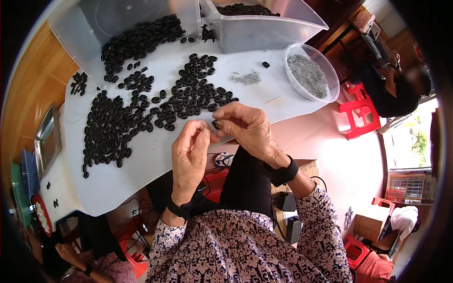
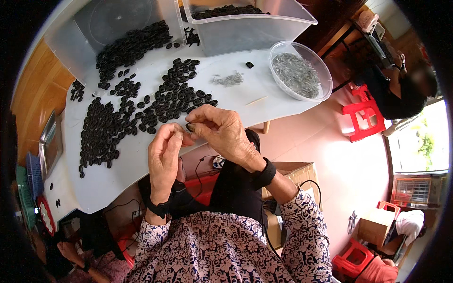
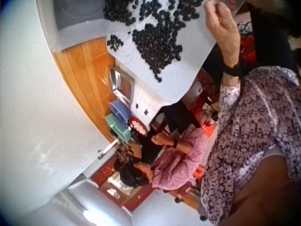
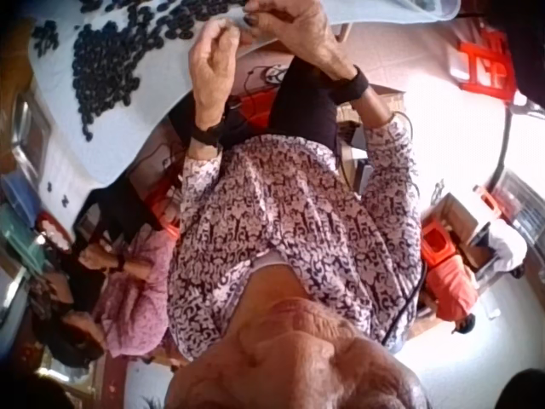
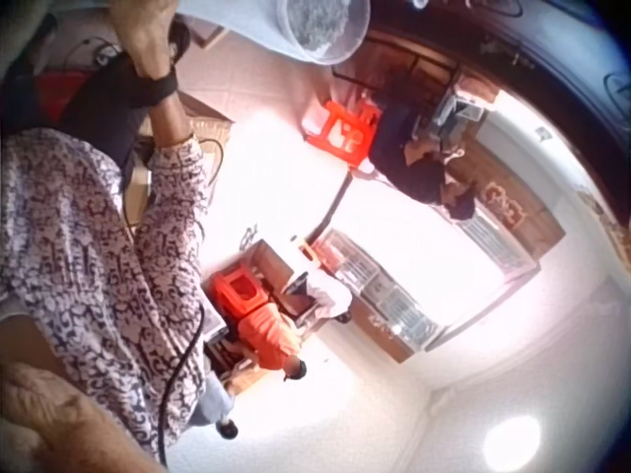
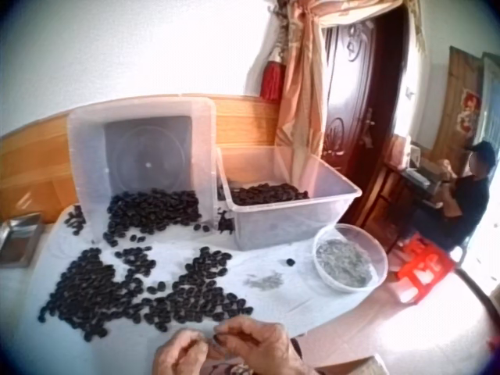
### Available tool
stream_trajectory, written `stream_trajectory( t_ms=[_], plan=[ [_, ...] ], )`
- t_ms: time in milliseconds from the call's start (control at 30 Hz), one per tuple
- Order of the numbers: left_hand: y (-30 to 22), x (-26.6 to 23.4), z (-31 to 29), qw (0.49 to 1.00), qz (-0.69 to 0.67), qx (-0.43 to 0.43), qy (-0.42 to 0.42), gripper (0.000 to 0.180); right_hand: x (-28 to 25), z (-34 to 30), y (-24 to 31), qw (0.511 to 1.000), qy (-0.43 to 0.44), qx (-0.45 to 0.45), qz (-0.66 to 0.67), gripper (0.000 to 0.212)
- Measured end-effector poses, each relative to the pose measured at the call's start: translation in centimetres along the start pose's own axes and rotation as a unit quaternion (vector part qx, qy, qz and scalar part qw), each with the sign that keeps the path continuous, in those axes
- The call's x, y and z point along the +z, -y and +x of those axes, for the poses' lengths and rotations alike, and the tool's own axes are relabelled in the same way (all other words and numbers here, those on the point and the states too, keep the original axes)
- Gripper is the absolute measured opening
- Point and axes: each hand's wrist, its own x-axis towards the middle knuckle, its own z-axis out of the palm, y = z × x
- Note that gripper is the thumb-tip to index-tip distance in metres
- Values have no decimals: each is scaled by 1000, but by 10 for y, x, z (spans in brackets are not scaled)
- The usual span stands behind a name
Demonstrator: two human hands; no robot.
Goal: Assembling small black plastic components by hand, inserting small metal pins into plastic shells.
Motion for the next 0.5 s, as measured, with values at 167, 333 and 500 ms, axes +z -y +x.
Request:
stream_trajectory(
  t_ms=[167, 333, 500],
  plan=[
    [0, 4, 1, 997, 64, 33, -3, 11, 7, 1, -2, 993, -5, 6, 115, 11],
    [2, 4, 6, 996, 77, 46, 0, 11, 5, -2, -3, 998, 33, 3, 62, 12],
    [-8, -2, 9, 997, 45, -28, 51, 11, 0, 2, -5, 998, 54, -17, 36, 13]
  ],
)
